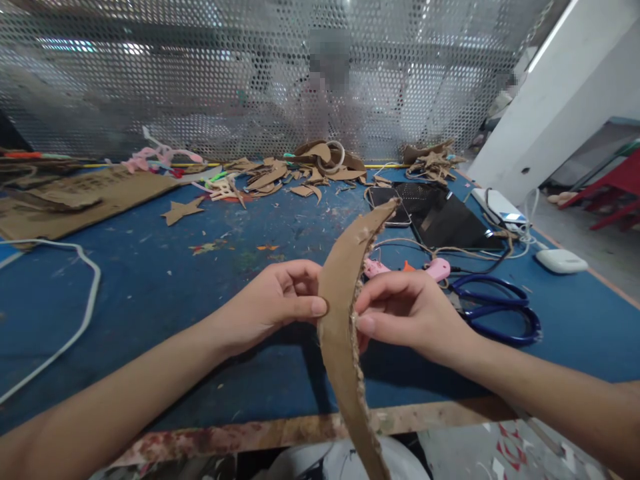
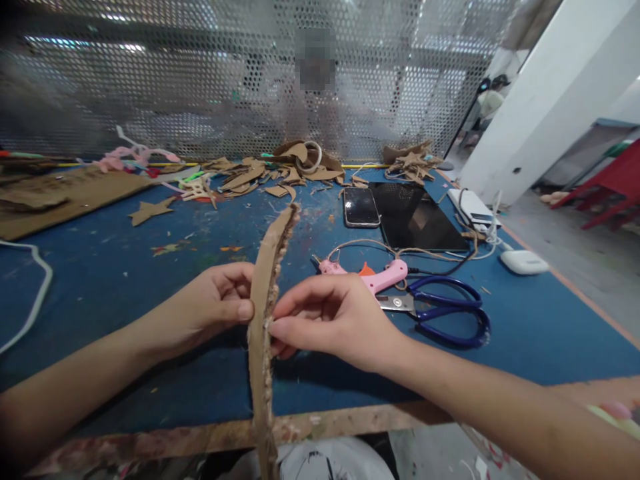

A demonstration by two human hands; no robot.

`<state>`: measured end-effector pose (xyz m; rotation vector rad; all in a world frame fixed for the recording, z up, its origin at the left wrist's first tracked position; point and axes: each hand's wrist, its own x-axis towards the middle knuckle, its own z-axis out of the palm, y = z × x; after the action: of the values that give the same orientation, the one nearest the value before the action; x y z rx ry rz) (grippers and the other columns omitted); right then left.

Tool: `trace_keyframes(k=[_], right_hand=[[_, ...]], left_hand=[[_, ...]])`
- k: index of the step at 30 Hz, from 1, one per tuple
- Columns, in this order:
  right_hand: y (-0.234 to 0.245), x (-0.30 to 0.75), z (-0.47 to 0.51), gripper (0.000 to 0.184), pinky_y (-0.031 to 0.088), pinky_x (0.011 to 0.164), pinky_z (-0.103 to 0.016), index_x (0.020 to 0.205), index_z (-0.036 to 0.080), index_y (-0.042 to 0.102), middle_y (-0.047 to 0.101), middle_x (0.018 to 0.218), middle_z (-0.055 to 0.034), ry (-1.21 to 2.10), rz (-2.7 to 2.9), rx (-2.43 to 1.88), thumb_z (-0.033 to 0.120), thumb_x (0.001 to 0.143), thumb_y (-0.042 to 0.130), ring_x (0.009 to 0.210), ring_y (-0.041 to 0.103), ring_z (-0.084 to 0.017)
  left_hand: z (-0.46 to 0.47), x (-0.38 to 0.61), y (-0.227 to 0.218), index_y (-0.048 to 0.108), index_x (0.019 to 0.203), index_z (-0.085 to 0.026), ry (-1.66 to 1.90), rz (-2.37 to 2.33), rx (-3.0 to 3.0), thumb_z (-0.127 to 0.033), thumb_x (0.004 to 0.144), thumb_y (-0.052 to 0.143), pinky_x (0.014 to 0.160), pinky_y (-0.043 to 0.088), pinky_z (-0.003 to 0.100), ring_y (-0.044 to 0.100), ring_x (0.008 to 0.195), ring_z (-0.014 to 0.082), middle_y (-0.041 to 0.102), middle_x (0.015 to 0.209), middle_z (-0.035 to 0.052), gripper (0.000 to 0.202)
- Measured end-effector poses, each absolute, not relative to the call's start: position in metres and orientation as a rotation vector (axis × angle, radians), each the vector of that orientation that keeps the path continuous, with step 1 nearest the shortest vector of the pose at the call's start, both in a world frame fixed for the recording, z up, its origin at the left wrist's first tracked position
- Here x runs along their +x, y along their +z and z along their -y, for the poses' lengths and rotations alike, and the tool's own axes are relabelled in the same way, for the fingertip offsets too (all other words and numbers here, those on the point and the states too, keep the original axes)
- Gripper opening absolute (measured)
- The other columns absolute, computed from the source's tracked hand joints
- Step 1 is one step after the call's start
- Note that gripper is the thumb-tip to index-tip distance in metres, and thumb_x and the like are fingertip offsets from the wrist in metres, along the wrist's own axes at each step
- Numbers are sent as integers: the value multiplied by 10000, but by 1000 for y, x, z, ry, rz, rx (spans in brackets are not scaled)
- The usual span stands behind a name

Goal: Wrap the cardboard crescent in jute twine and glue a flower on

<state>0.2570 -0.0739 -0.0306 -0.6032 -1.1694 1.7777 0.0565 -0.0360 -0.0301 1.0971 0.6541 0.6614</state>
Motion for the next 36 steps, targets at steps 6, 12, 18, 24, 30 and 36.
trace_keyframes(k=[6, 12, 18, 24, 30, 36], right_hand=[[-31, 257, 74, 67, 591, 571, -151, 742, 160, 697, 720, 630, 21, 1786, 1164, -595, 149, 722, 761, 562, 693, -92], [-31, 256, 75, 86, 590, 564, -151, 731, 156, 682, 712, 623, 21, 1788, 1164, -614, 141, 712, 765, 558, 693, -95], [-31, 257, 76, 140, 597, 577, -196, 784, 183, 642, 691, 648, 27, 1667, 1206, -643, 153, 714, 759, 572, 683, -101], [-31, 257, 77, 210, 583, 565, -201, 771, 182, 624, 669, 631, 24, 1561, 1258, -738, 240, 674, 801, 549, 667, -106], [-31, 257, 76, 182, 572, 571, -187, 740, 187, 648, 674, 617, 19, 1575, 1264, -747, 210, 658, 808, 553, 667, -102], [-28, 258, 73, 188, 569, 557, -175, 702, 171, 657, 677, 596, 26, 1681, 1220, -723, 170, 618, 826, 534, 657, -90]], left_hand=[[36, 57, -29, 675, 809, -157, 659, -663, 1092, -254, 626, 854, 626, 547, 200, 666, 649, 113, 723, 733, 9, 274], [37, 57, -29, 667, 808, -150, 655, -685, 1097, -262, 622, 856, 629, 543, 199, 664, 649, 113, 721, 733, 13, 288], [37, 58, -27, 657, 786, -152, 670, -677, 1118, -267, 645, 843, 640, 544, 205, 670, 657, 119, 729, 733, 21, 260], [36, 56, -27, 649, 776, -150, 696, -701, 1120, -262, 628, 852, 637, 537, 204, 663, 654, 117, 718, 726, 7, 275], [36, 56, -27, 642, 805, -152, 699, -759, 1138, -291, 606, 860, 652, 535, 242, 664, 664, 144, 718, 739, 19, 326], [37, 57, -28, 639, 810, -148, 677, -776, 1135, -302, 604, 859, 663, 531, 252, 661, 661, 145, 719, 745, 28, 338]])
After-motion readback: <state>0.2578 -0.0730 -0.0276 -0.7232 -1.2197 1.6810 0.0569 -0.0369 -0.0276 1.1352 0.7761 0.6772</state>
